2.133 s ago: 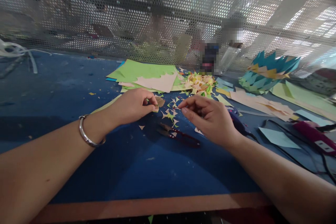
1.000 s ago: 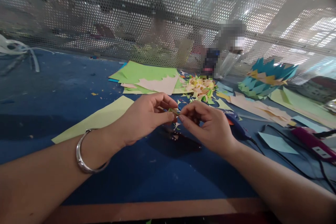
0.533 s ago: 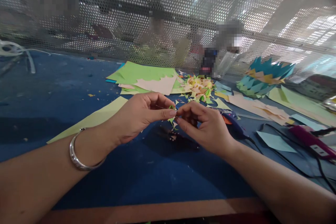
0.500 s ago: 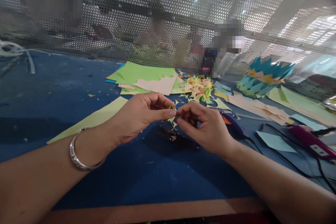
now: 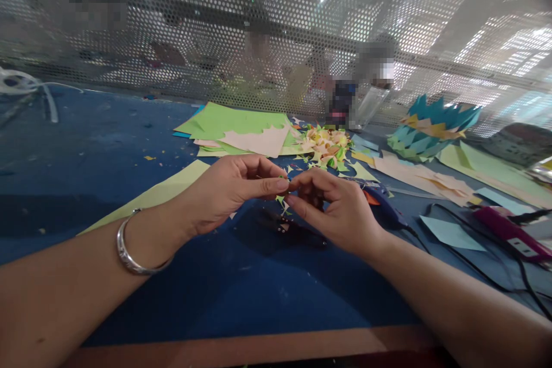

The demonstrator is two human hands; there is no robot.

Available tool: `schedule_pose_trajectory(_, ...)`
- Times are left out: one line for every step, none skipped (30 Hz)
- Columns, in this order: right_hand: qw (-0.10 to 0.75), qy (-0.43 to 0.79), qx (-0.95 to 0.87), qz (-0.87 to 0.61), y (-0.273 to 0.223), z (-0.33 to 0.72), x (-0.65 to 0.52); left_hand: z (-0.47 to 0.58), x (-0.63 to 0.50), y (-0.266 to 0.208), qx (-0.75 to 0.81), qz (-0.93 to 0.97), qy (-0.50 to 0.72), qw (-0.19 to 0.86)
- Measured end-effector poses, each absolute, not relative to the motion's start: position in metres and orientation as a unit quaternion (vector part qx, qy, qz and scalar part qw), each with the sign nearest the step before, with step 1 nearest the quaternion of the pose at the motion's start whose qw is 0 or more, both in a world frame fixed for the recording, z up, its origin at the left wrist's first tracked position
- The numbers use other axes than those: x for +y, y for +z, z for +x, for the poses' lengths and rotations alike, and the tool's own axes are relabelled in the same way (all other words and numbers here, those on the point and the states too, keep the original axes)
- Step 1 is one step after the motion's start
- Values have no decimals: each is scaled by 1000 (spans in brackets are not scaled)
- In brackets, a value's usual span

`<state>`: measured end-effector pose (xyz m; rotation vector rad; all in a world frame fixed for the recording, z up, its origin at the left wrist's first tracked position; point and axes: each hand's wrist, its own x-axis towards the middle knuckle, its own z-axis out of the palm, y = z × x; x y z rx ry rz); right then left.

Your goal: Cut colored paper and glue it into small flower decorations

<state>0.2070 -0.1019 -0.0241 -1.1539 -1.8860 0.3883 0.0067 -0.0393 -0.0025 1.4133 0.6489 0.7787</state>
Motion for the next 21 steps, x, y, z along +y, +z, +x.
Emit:
schedule_pose_trajectory(434,157,-757,-463,-24,207,-102,7,-39,-2,286,621,342,645)
schedule_pose_trajectory(434,158,-757,-463,-24,207,-102,7,-39,-2,287,622,342,643)
schedule_pose_trajectory(435,160,-756,-463,-24,208,-101,7,-39,-2,288,626,341,639)
schedule_pose_trajectory(435,162,-754,-465,-24,208,-101,7,-38,-2,289,632,342,632)
schedule_pose_trajectory(437,164,-751,-467,-24,208,-101,7,-38,-2,289,639,343,624)
schedule_pose_trajectory(438,168,-749,-469,-25,208,-101,6,-37,-3,290,646,346,616)
schedule_pose_trajectory(439,171,-745,-472,-24,208,-101,6,-37,-4,291,652,347,608)
schedule_pose_trajectory(439,175,-742,-475,-24,209,-101,6,-37,-4,291,657,348,602)
schedule_pose_trajectory(440,179,-739,-478,-24,209,-101,5,-36,-5,290,663,348,596)
schedule_pose_trajectory(441,182,-736,-480,-23,209,-101,5,-36,-5,290,667,348,592)
schedule_pose_trajectory(441,185,-735,-481,-23,209,-101,5,-36,-5,289,671,348,588)
schedule_pose_trajectory(440,187,-734,-483,-22,208,-101,5,-36,-5,288,673,347,586)
schedule_pose_trajectory(440,188,-733,-484,-22,208,-101,5,-36,-5,287,675,347,584)
schedule_pose_trajectory(439,187,-732,-486,-22,208,-101,5,-36,-5,287,676,347,583)
schedule_pose_trajectory(438,185,-732,-488,-21,208,-101,5,-36,-5,288,678,347,580)
schedule_pose_trajectory(437,182,-731,-491,-21,208,-101,5,-36,-5,288,681,346,577)
schedule_pose_trajectory(438,179,-731,-492,-22,208,-101,5,-37,-4,288,685,346,573)
schedule_pose_trajectory(439,175,-731,-492,-22,208,-100,5,-37,-5,287,688,346,569)
schedule_pose_trajectory(440,170,-732,-492,-22,208,-100,5,-37,-5,286,693,345,565)
schedule_pose_trajectory(442,165,-733,-490,-22,208,-100,5,-37,-5,284,697,345,560)
schedule_pose_trajectory(444,160,-734,-488,-23,208,-100,5,-37,-6,282,701,344,557)
